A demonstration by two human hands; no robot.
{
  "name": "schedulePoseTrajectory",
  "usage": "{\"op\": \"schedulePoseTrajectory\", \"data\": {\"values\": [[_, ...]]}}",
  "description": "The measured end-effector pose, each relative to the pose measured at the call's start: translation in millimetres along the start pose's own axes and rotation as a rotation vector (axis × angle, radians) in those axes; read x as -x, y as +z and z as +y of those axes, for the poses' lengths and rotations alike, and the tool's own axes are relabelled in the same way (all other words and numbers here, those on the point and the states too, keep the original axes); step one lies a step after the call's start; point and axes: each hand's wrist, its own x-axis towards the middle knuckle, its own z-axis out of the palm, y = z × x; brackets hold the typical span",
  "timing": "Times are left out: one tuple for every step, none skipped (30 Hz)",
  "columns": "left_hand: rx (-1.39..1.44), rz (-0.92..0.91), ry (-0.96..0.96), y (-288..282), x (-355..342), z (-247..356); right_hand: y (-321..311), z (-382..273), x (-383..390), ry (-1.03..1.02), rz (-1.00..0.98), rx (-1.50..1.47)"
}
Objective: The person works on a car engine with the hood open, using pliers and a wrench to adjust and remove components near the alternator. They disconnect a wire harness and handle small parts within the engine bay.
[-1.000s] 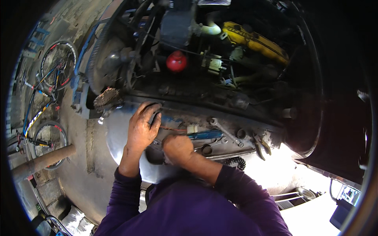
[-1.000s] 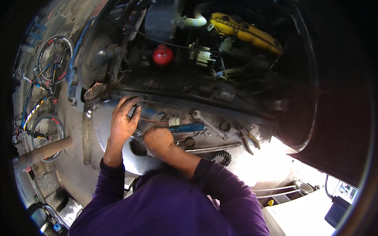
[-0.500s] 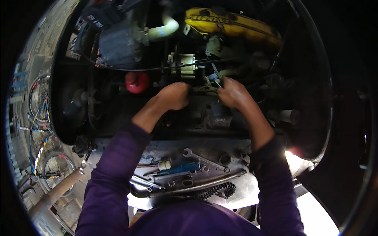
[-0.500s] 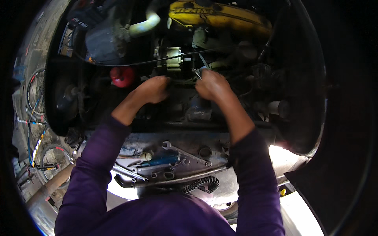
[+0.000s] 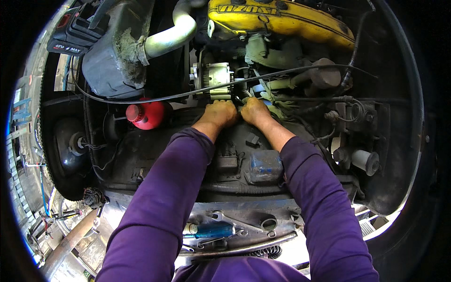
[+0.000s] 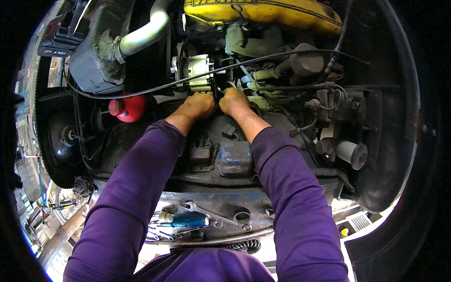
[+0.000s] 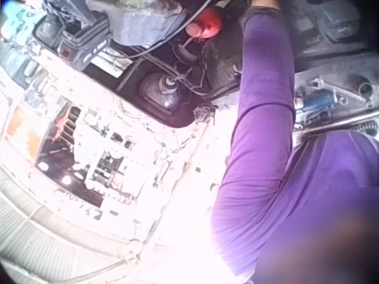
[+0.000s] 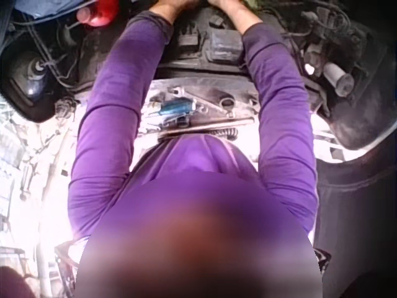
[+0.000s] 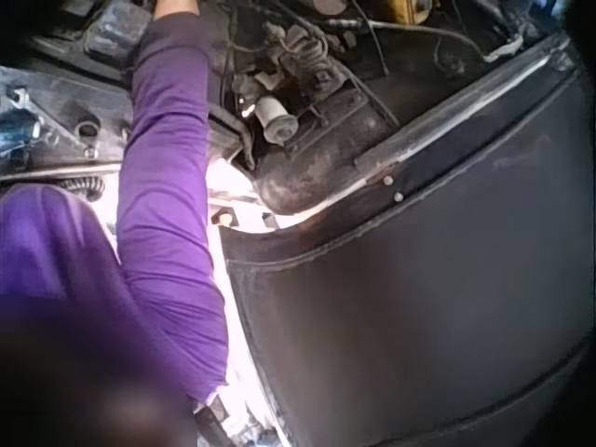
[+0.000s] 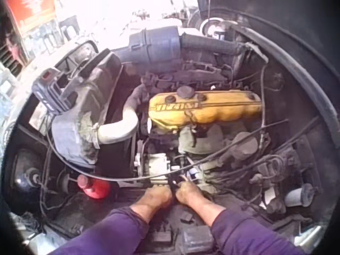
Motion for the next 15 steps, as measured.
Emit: {"op": "schedulePoseTrajectory", "data": {"values": [[-0.014,0.01,0.0,-0.5,2.6,-0.1,1.0,0.7,-0.8,0.018,-0.013,0.01],[-0.019,0.004,0.0,-1.3,4.8,0.1,0.3,1.4,-1.2,0.038,-0.027,0.021],[-0.023,-0.005,-0.002,-2.1,6.7,0.2,-1.4,1.5,-1.4,0.071,-0.042,0.035],[-0.02,-0.028,-0.004,-3.4,7.8,-0.3,-5.6,2.0,-2.0,0.115,-0.001,-0.02],[-0.017,-0.04,-0.008,-4.6,8.0,-0.6,-9.1,1.4,-1.9,0.096,0.011,0.001],[-0.007,-0.027,-0.01,-4.2,8.7,0.2,-13.9,0.6,-2.0,0.076,0.023,0.021],[0.002,-0.006,-0.014,-3.6,8.8,1.2,-17.2,-1.3,-1.4,0.071,0.045,0.039],[0.009,0.01,-0.018,-2.5,8.9,1.9,-18.5,-3.4,1.1,0.043,0.064,0.066],[0.0,0.021,-0.029,-1.2,8.6,2.9,-18.3,-6.1,3.8,0.018,0.061,0.077],[-0.01,0.029,-0.038,0.3,7.9,4.4,-16.6,-9.3,6.7,0.012,0.07,0.086],[-0.02,0.031,-0.046,2.0,7.1,5.9,-14.3,-12.1,9.4,0.016,0.072,0.099],[-0.034,0.027,-0.043,2.6,5.6,6.7,-11.7,-14.9,11.2,-0.016,0.06,0.119],[-0.047,0.018,-0.041,2.8,3.8,7.2,-9.1,-16.9,12.5,0.0,0.057,0.102],[-0.061,0.01,-0.039,3.0,2.5,7.8,-7.1,-18.4,12.2,-0.009,0.049,0.107],[-0.07,0.008,-0.038,3.3,1.4,8.4,-5.3,-18.5,11.6,-0.04,0.051,0.113]]}}
